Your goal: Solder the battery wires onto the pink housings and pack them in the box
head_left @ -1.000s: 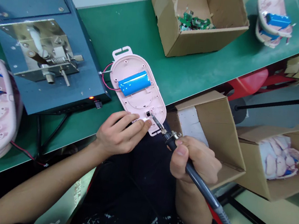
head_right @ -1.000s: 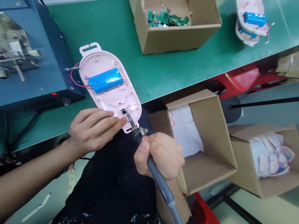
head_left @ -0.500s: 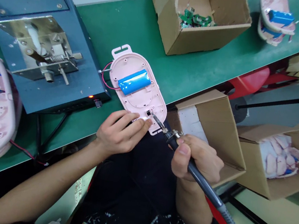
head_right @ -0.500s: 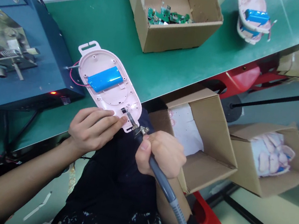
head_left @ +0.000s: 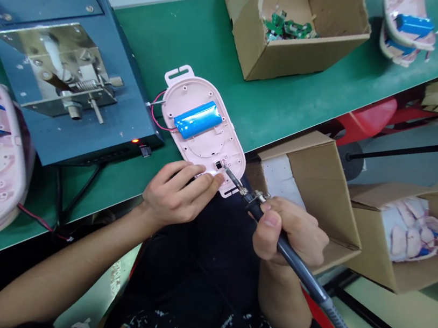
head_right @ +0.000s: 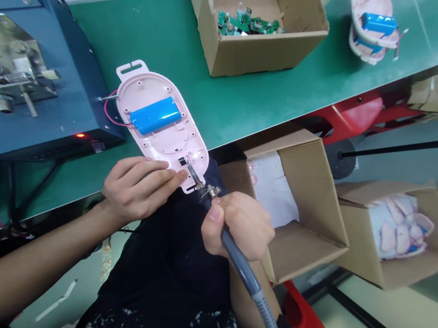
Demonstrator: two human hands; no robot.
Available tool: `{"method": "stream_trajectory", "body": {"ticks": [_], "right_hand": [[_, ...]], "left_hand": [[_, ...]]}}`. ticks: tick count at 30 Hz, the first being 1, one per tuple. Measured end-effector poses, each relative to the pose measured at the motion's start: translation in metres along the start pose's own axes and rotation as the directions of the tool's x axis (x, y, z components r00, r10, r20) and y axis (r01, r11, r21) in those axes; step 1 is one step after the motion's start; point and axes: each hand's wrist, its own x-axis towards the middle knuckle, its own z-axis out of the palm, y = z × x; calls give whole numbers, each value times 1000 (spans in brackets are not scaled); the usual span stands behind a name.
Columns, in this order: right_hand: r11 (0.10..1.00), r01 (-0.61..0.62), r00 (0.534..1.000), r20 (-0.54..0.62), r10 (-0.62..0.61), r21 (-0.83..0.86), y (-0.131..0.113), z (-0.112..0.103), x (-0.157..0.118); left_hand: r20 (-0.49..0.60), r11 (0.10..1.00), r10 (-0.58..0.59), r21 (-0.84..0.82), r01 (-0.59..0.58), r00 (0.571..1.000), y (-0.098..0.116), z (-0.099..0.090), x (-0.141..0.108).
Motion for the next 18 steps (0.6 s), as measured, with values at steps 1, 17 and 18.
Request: {"method": "stream_trajectory", "body": {"ticks": [1, 17, 18], "right_hand": [[1000, 5, 1000, -4, -5, -4, 1, 0, -1], [994, -21, 953, -304, -12, -106, 24, -25, 18], [993, -28, 962, -274, -4, -111, 34, -25, 32]], "left_hand": [[-4, 1000, -3, 2, 3, 1000, 0, 0, 0], [6, 997, -66, -37, 66, 998, 4, -6, -3], [10, 995, -81, -58, 82, 997, 4, -5, -3]]}}
